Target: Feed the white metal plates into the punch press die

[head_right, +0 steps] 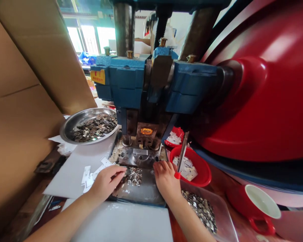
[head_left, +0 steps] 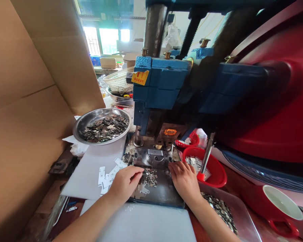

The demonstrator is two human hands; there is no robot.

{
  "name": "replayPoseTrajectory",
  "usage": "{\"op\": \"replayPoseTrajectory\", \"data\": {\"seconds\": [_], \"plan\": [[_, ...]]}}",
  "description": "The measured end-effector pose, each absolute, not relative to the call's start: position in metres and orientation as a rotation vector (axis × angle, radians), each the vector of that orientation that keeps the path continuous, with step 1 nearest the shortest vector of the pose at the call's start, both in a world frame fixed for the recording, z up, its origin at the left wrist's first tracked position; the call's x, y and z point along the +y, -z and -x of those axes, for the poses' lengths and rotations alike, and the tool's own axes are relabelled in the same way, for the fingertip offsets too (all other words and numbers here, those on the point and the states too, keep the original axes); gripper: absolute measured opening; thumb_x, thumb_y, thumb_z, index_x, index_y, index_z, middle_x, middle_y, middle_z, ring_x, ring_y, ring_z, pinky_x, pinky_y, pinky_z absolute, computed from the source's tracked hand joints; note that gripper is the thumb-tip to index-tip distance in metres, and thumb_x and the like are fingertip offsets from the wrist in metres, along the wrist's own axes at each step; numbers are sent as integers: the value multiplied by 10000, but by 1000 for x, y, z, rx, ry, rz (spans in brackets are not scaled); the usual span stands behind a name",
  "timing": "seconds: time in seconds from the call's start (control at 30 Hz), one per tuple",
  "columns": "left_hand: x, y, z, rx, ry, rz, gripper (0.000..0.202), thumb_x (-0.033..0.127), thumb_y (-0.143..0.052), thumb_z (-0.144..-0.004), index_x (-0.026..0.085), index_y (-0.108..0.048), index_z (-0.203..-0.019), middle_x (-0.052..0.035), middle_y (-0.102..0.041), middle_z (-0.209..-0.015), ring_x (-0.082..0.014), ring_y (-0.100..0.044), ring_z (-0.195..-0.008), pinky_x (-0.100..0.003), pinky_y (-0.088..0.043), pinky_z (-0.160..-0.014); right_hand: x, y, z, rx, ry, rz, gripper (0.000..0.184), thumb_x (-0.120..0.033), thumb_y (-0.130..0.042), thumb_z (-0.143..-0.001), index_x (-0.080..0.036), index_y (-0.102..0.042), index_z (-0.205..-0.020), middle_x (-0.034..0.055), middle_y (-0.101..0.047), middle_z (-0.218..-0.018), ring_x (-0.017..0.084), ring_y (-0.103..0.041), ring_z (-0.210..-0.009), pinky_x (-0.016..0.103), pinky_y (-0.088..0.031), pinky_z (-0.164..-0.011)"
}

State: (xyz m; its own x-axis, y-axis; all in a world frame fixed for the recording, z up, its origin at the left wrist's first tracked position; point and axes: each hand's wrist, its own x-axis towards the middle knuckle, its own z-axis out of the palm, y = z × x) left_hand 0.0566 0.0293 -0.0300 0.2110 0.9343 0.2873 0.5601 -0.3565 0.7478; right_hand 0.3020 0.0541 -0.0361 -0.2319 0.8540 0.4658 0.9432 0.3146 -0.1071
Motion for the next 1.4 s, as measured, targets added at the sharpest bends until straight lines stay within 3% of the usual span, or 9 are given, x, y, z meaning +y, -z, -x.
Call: {"op": "replayPoseTrajectory", "data": {"seconds": [0.17, 0.4, 0.57, 0.73, 0.9, 1.4], "plan": [[42, 14, -61, 1413, -1016, -1860, 211, 244, -505, -848, 241, -685, -959, -8, -711, -957, -155, -650, -827, -278, -531, -764, 79, 21, -281, -1978, 139, 1496, 214, -252, -431, -902, -190, -625, -838, 47, -632, -798, 184, -550, -773, 305, -372, -722], [66, 3, -71, 1446, -1061, -1720, 191, 246, -533, -817, 230, -697, -913, -3, -715, -939, -171, -650, -839, -303, -522, -792, 96, 13, -256, -2012, 273, 1504, 213, -271, -496, -874, -223, -686, -790, 42, -626, -777, 191, -526, -787, 311, -338, -701], [76, 5, -78, 1435, -1100, -1696, 183, 239, -538, -815, 231, -699, -902, -4, -709, -938, -174, -645, -854, -304, -509, -795, 86, 10, -260, -2088, 229, 1409, 201, -304, -506, -881, -261, -702, -891, 36, -639, -896, 195, -524, -892, 373, -353, -881], [87, 0, -91, 1458, -1121, -1683, 179, 243, -545, -817, 220, -688, -922, -9, -711, -920, -173, -641, -830, -303, -500, -774, 80, 11, -267, -2153, 226, 1352, 212, -337, -508, -880, -282, -669, -1007, 31, -644, -1039, 227, -500, -1074, 504, -222, -1053], [96, -3, -105, 1556, -1045, -1754, 162, 229, -564, -810, 207, -697, -899, -19, -718, -884, -188, -638, -808, -328, -482, -763, 79, 20, -273, -2027, 115, 1358, 281, -354, -446, -904, -231, -634, -1072, 65, -645, -1069, 226, -525, -1073, 505, -289, -1024], [109, 15, -109, 1637, -1138, -1889, 116, 176, -625, -769, 203, -704, -850, -34, -664, -905, -185, -588, -905, -348, -441, -869, 78, 17, -273, -2147, 179, 1401, 273, -394, -483, -888, -278, -648, -1071, 46, -634, -1103, 245, -486, -1133, 530, -231, -1054]]}}
